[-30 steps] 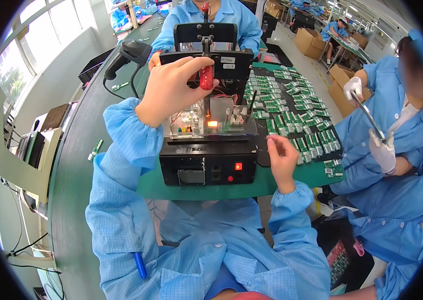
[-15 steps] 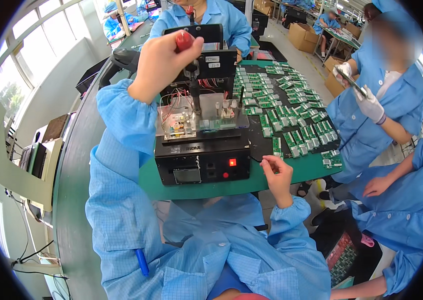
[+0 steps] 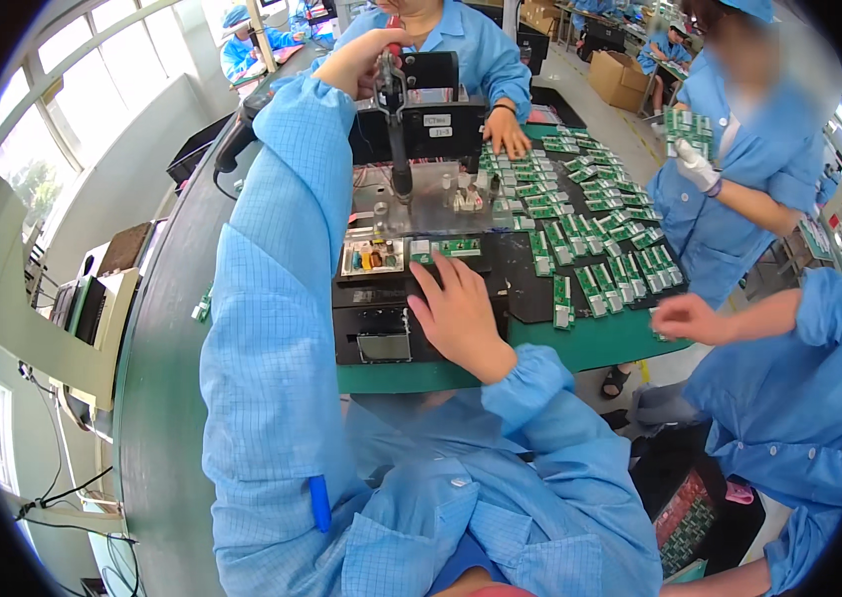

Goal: Placing circuit boards into a testing jig and organizing them in a manufacturing facility.

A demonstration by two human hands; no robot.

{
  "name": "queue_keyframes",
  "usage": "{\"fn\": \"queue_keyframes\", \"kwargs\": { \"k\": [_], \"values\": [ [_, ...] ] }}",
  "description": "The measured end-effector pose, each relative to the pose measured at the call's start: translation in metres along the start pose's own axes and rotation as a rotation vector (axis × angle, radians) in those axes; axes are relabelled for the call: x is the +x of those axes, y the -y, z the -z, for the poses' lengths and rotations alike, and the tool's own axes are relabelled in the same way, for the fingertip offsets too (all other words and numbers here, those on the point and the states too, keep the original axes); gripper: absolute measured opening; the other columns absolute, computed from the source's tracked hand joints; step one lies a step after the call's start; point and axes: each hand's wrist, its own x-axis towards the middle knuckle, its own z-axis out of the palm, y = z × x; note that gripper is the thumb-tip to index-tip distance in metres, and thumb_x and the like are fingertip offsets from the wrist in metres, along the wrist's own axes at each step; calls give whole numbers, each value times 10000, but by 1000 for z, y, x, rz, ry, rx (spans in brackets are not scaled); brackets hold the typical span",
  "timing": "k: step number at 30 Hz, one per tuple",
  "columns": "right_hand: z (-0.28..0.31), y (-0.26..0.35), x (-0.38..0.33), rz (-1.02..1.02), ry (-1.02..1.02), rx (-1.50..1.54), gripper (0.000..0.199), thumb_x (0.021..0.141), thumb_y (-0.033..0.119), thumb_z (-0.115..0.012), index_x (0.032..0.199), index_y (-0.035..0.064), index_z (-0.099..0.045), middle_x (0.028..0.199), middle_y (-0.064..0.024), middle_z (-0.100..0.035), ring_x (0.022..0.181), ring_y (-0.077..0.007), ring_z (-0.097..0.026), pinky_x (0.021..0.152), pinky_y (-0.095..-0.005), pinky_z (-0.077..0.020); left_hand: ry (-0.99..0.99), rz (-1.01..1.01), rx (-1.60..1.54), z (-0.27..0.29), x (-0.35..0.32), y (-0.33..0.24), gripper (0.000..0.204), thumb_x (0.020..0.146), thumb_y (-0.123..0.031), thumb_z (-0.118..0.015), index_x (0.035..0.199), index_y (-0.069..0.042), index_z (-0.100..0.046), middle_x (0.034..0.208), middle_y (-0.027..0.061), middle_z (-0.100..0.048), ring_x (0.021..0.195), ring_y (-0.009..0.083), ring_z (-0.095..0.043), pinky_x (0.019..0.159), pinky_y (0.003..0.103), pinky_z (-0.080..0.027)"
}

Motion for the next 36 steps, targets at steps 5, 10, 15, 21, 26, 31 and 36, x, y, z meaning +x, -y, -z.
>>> {"fn": "queue_keyframes", "kwargs": {
  "k": [5, 10, 15, 21, 26, 31, 36],
  "values": [
    [-57, 5, 39, -162, 67, 63, 262, 818, 145, -583, 1021, -19, -610, 1016, -180, -618, 1006, -357, -562, 871, -472, -454, -353, -642, 1004, 102, 47, 51, 264, 918, -116, -553, 1174, -72, -606, 970, 165, -664, 822, 292, -624, 727, 405, -516],
    [-75, -2, 35, -185, -118, -140, 184, 777, 115, -562, 927, 13, -592, 963, -128, -583, 1022, -289, -526, 874, -410, -430, -112, -260, -234, 43, -95, 31, 319, 990, -379, -499, 898, -101, -625, 534, -89, -314, 453, 22, -243, 435, 233, -142],
    [-53, 3, 29, -174, -263, -75, 206, 816, 90, -594, 1020, 57, -586, 995, -71, -583, 1001, -250, -523, 847, -372, -416, -193, -418, -107, 10, -205, 73, 363, 1022, -284, -402, 724, -98, -492, 576, -51, -323, 505, 29, -245, 476, 238, -148],
    [-47, 25, 9, -106, -338, 66, 253, 833, 92, -602, 1081, 45, -591, 1104, -73, -594, 1006, -267, -530, 850, -386, -427, -138, -175, -278, -13, -260, 118, 248, 1011, -227, -455, 850, -61, -546, 627, -51, -399, 518, 15, -307, 463, 215, -198],
    [-19, 32, -28, -54, -375, 203, 322, 802, 95, -687, 1116, 60, -624, 1059, -84, -572, 987, -278, -527, 880, -393, -435, -25, -109, -75, -45, -256, 151, 228, 946, -68, -569, 1160, 10, -581, 898, 12, -573, 771, 73, -528, 667, 209, -425],
    [37, 26, -44, -20, -324, 101, 345, 798, 94, -641, 1142, 84, -614, 974, -61, -581, 929, -266, -551, 818, -398, -432, 243, -34, -190, -84, -253, 147, 212, 909, -71, -618, 1096, 29, -623, 865, -10, -606, 782, 50, -530, 678, 189, -434],
    [76, 28, -60, -173, -398, -106, 329, 767, 52, -699, 1082, 70, -608, 1069, -58, -627, 965, -284, -547, 887, -406, -411, 223, 71, -483, -128, -246, 137, 224, 945, -116, -618, 1108, 38, -631, 930, 59, -677, 790, 91, -634, 713, 227, -520]
  ]
}}
